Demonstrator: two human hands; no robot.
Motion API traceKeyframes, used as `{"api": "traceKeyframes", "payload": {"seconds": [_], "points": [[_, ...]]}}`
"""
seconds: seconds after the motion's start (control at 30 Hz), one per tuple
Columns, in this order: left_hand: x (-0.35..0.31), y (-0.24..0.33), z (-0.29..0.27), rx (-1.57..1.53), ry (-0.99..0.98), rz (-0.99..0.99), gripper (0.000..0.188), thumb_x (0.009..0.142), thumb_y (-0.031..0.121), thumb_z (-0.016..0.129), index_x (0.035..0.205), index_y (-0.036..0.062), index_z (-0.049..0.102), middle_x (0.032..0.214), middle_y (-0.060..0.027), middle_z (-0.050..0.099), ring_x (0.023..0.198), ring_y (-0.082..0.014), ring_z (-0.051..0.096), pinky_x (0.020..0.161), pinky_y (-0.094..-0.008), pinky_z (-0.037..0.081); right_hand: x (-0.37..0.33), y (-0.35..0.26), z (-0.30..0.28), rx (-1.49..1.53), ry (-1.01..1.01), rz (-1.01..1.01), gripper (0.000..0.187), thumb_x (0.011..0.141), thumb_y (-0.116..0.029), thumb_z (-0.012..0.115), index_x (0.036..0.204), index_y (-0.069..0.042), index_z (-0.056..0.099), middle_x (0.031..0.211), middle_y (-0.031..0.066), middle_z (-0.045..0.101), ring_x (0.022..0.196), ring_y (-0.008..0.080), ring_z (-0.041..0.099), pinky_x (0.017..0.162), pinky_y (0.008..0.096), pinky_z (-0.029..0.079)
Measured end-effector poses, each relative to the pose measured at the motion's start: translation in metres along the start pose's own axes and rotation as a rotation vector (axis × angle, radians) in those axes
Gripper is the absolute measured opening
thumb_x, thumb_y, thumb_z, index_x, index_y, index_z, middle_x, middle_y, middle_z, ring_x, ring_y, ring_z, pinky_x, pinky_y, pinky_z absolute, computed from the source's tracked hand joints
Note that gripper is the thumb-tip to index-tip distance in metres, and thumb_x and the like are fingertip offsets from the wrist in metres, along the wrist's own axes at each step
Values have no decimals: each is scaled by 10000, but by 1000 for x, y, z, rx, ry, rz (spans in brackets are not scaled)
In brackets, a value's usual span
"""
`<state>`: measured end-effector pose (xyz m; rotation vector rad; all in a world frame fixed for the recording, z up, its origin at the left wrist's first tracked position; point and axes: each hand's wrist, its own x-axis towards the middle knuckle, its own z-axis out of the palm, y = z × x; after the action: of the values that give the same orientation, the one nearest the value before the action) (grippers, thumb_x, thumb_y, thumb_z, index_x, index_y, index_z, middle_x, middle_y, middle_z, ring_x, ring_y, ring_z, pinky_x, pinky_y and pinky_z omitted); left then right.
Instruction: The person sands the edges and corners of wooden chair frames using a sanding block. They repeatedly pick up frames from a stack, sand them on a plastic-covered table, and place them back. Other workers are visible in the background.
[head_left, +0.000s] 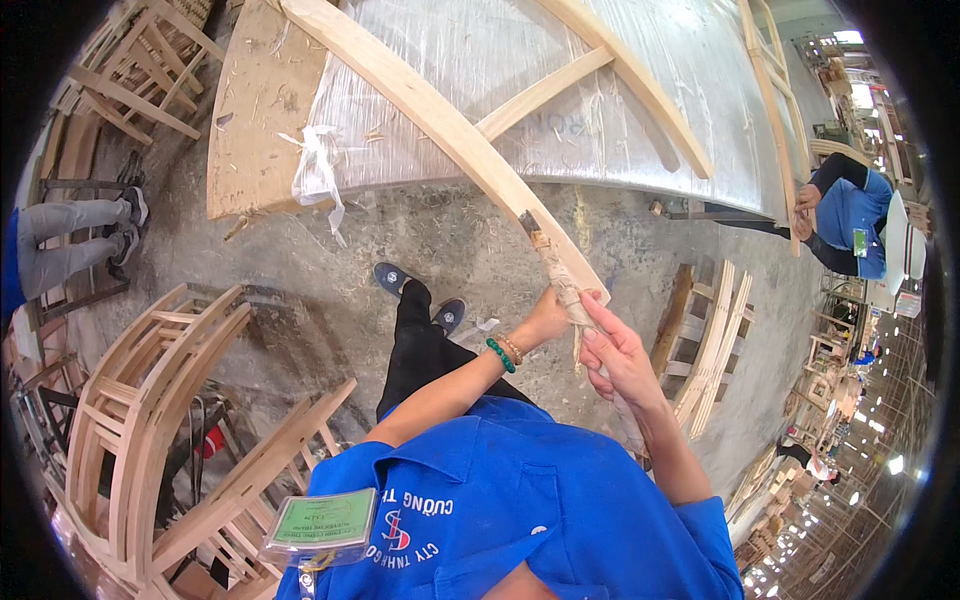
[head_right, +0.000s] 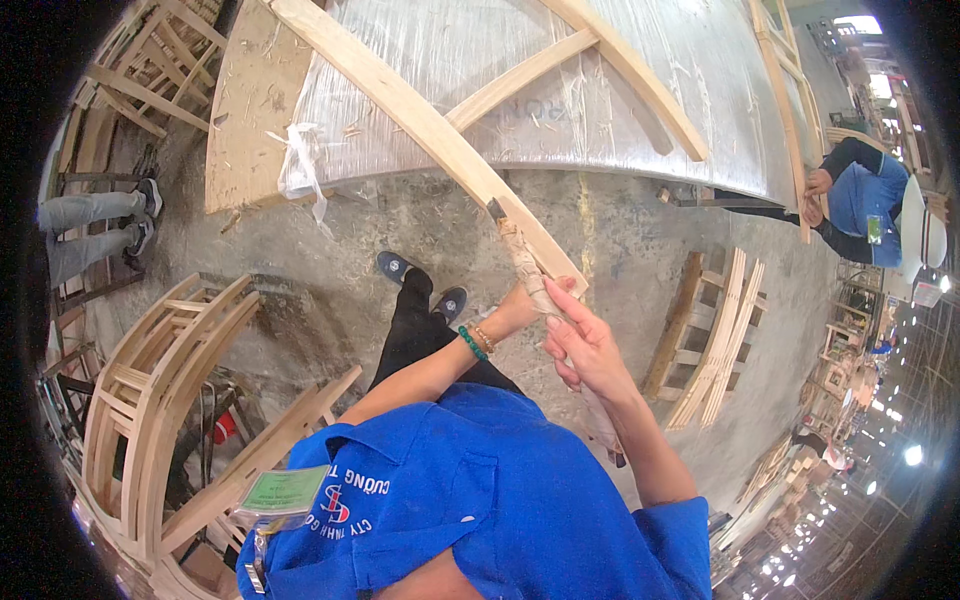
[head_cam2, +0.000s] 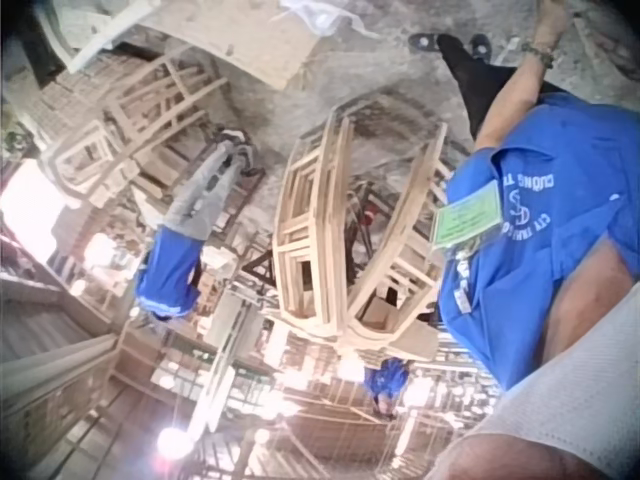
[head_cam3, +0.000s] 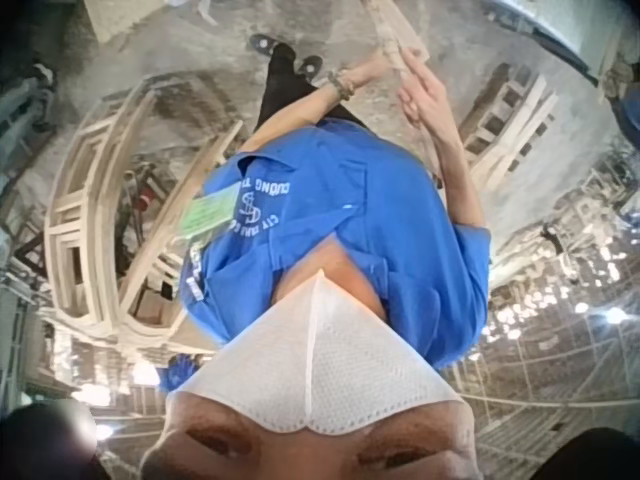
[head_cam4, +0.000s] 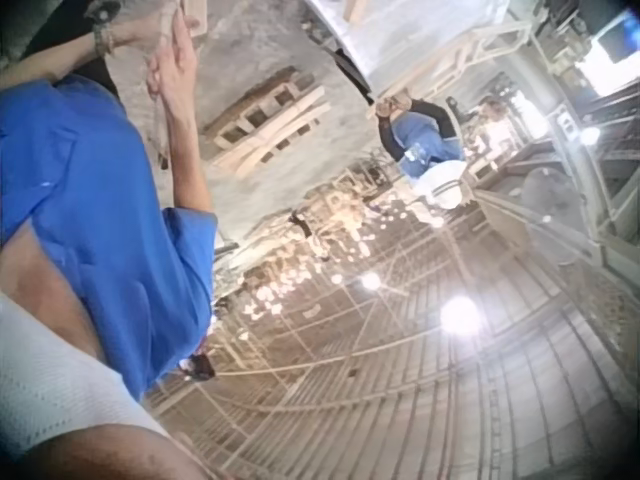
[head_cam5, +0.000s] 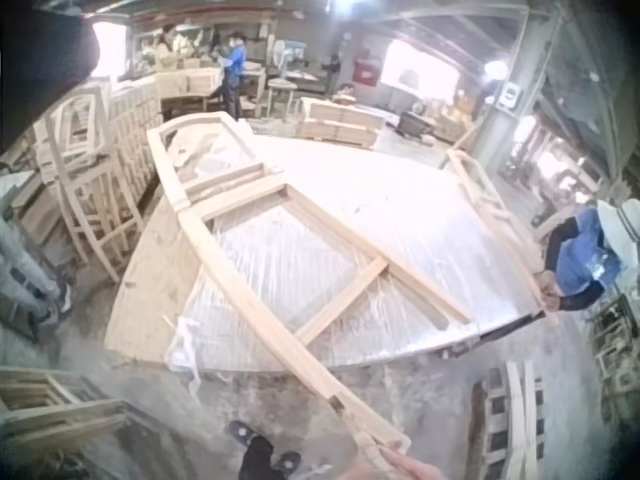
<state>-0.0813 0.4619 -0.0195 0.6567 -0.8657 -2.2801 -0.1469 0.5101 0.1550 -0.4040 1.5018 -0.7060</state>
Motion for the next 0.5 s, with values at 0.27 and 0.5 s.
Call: {"api": "traceKeyframes", "payload": {"seconds": [0.27,0.5], "points": [[11,3,-12,126,-45,-42,282,887,279,669,943,10,607,869,-40,631,770,-99,561,645,-285,483,17,1,0,51,-36,35,502,993,-173,461,1474,-167,316,641,-24,424,382,43,348,337,197,301],[9,-5,-7,91,58,-8,238,897,259,651,899,22,623,834,-27,630,741,-97,551,641,-286,480,33,18,-1,81,-43,-2,483,996,-163,444,1466,-164,334,627,-14,424,368,52,347,329,204,313]]}}
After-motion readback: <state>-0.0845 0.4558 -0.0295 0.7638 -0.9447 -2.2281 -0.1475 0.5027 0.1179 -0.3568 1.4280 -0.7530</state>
